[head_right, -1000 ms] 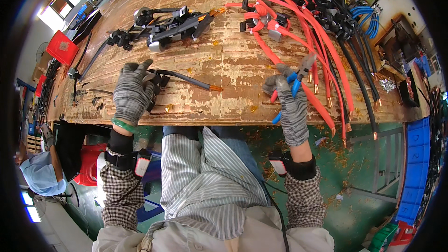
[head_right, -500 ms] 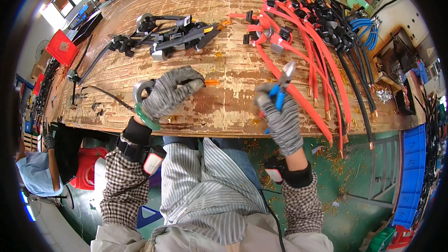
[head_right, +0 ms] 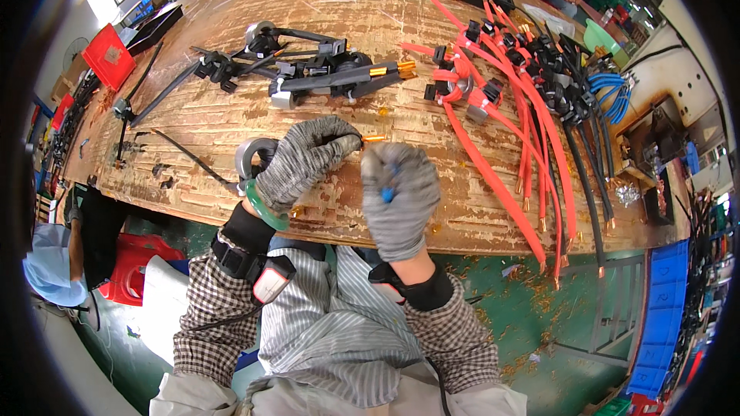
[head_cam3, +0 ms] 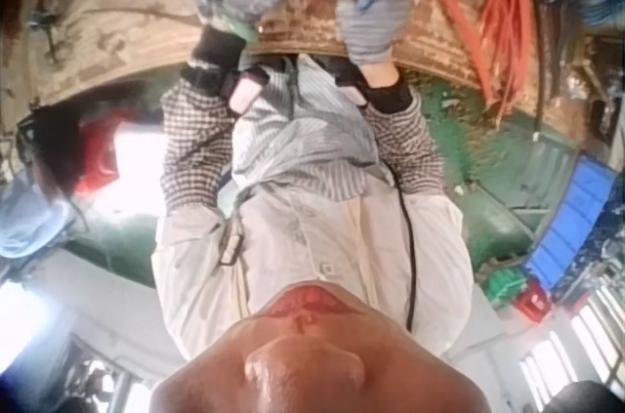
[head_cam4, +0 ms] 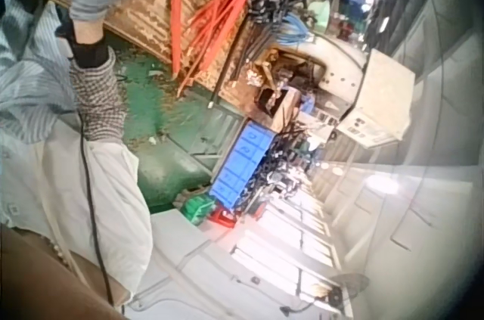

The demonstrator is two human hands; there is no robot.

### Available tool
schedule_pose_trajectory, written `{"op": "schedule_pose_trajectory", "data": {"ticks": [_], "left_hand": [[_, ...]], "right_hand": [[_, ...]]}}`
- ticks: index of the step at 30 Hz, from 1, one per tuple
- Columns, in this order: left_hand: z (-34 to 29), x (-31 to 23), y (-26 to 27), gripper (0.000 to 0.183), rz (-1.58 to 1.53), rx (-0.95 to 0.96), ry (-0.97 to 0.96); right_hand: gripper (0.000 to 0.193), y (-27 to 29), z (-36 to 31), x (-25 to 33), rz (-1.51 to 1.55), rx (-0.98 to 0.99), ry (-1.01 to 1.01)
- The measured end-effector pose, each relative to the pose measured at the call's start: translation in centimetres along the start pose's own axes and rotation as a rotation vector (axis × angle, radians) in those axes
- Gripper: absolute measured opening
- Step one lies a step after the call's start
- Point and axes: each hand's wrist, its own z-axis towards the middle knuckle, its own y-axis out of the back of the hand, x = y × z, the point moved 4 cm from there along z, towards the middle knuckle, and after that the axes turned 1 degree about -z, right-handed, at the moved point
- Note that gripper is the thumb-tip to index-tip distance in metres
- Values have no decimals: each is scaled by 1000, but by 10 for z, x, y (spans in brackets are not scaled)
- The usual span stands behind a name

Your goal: Cutting and assembling industrial wire harness components at a workbench.

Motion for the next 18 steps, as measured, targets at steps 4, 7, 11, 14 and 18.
{"op": "schedule_pose_trajectory", "data": {"ticks": [4, 7, 11, 14, 18], "left_hand": [[-1, -2, 8, 24, -33, 14, -29], [-6, -3, 8, 23, -89, -32, -23], [-7, -1, 9, 23, -82, -34, -47], [-10, -4, 7, 23, -149, -18, -22], [-9, -6, 8, 23, -67, -10, -116]], "right_hand": [[13, 7, -7, 28, -589, 61, 680], [31, 25, 1, -7, -124, 179, -47], [44, 31, 12, -22, -874, 442, 234], [48, 27, 9, -17, -867, 439, 343], [53, 18, 12, -13, -750, 456, 371]]}}
